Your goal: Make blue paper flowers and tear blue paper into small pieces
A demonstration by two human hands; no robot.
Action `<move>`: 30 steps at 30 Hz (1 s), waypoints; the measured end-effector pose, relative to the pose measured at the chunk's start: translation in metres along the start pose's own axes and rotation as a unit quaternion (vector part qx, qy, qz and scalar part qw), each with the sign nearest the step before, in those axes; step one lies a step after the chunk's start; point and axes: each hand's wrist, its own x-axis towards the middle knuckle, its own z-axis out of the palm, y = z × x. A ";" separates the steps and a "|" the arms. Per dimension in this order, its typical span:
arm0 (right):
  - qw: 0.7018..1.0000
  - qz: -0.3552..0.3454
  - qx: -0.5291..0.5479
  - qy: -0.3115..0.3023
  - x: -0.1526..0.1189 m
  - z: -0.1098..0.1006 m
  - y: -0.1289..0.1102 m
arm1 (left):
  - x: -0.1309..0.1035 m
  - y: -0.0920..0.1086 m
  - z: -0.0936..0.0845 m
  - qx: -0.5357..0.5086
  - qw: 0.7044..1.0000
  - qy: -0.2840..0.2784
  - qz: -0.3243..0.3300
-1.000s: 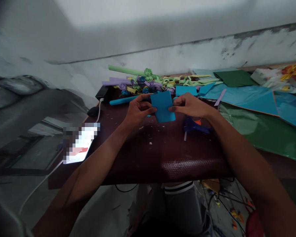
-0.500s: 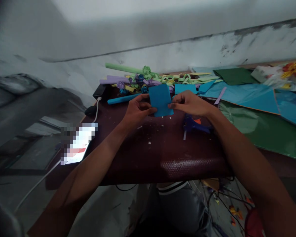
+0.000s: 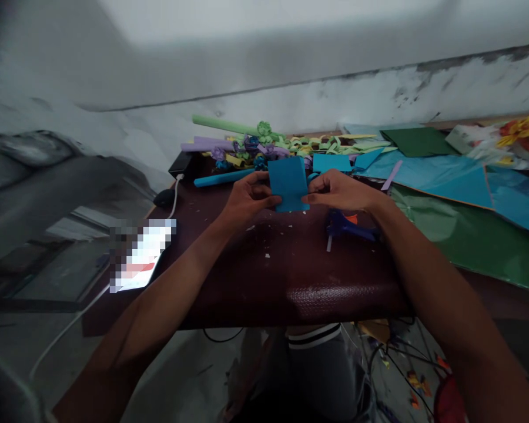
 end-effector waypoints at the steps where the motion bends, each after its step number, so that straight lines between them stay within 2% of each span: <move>1: 1.000 -0.004 -0.001 0.010 0.001 0.000 0.000 | -0.001 0.002 0.001 -0.001 1.000 -0.003 -0.008; 6: 0.997 -0.038 0.010 0.067 0.006 0.000 0.006 | -0.005 0.007 0.002 -0.006 0.999 -0.028 -0.042; 9: 0.997 -0.026 0.014 0.073 0.008 0.002 0.006 | -0.007 0.008 0.003 -0.001 0.998 -0.047 -0.052; 14: 0.989 -0.040 0.055 0.135 0.011 0.004 0.010 | -0.010 0.008 0.001 -0.014 0.994 -0.071 -0.076; 20: 0.980 -0.029 0.096 0.172 0.013 0.002 0.010 | -0.012 0.011 0.002 0.008 0.990 -0.122 -0.077; 22: 0.976 -0.025 0.108 0.189 0.012 0.000 0.008 | -0.012 0.013 0.004 0.015 0.992 -0.106 -0.073; 26: 0.982 -0.007 0.100 0.160 0.010 -0.004 0.010 | -0.009 0.013 0.005 0.007 0.997 -0.019 -0.078; 28: 0.983 -0.009 0.089 0.161 0.010 -0.005 0.012 | -0.006 0.011 0.005 0.007 0.997 -0.008 -0.077; 30: 0.982 -0.026 0.076 0.168 0.011 -0.005 0.015 | -0.005 0.009 0.005 0.033 0.997 -0.024 -0.062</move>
